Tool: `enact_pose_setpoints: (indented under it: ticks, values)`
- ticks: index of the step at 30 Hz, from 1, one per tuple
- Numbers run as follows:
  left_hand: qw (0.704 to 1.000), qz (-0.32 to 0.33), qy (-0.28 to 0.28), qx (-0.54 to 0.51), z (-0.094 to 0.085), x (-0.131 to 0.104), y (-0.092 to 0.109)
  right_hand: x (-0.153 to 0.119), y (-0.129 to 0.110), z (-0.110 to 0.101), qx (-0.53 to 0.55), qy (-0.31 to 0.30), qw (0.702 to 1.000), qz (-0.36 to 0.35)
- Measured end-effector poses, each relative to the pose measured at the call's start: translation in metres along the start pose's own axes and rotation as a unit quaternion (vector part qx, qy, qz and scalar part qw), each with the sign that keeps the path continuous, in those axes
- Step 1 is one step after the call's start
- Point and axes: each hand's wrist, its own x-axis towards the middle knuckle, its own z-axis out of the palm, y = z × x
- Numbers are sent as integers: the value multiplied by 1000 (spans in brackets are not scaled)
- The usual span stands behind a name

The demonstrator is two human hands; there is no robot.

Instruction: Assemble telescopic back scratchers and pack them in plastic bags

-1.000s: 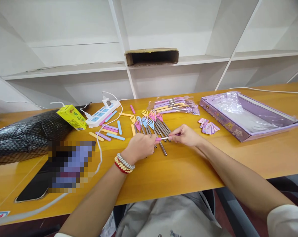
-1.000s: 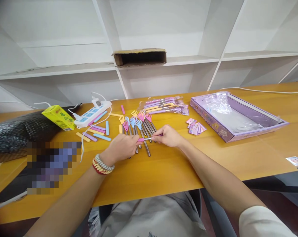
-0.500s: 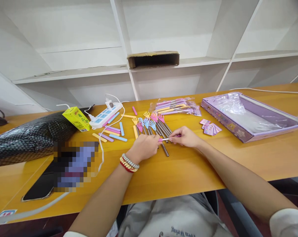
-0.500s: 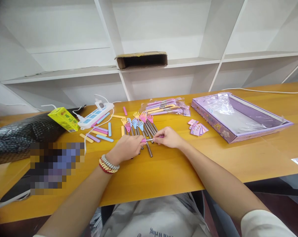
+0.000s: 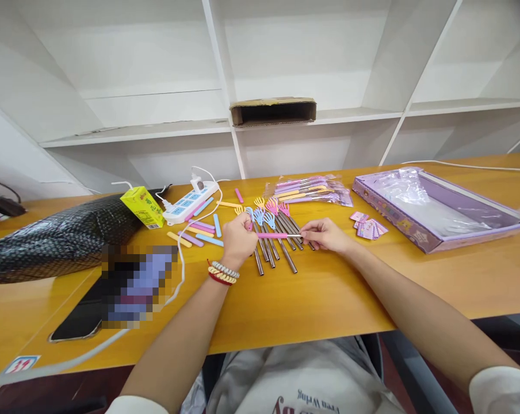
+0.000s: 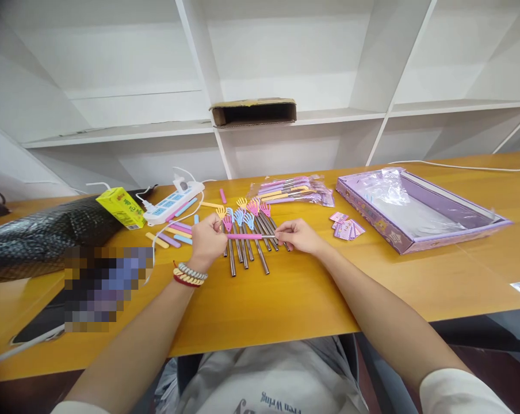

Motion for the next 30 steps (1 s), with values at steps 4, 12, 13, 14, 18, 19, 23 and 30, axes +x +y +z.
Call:
enact_pose_setpoints:
  ticks: [4, 12, 13, 14, 18, 19, 23, 30]
  values:
    - [997, -38, 39, -53, 2, 0, 2, -1, 0, 7, -10, -7, 1000, 8]
    - [998, 46, -2, -48, 7, -7, -8, -3, -1, 14, -37, -27, 999, -8]
    - [996, 68, -33, -38, 7, -9, -6, -4, -1, 14, -52, -20, 998, -15]
    - [993, 90, -68, -27, 7, -10, -3, -4, -2, 14, -75, -11, 997, -26]
    - [961, 194, -196, 33, 10, -16, 10, -6, -4, 14, -229, 15, 966, -116]
    - [953, 210, -213, 45, 12, -17, 12, -6, -4, 13, -269, 17, 952, -147]
    - [962, 190, -191, 51, 19, -19, 18, -7, -11, 14, -402, 57, 877, -258]
    - [982, 159, -100, -18, 17, -31, 49, -28, -40, 61, -341, -43, 898, -274]
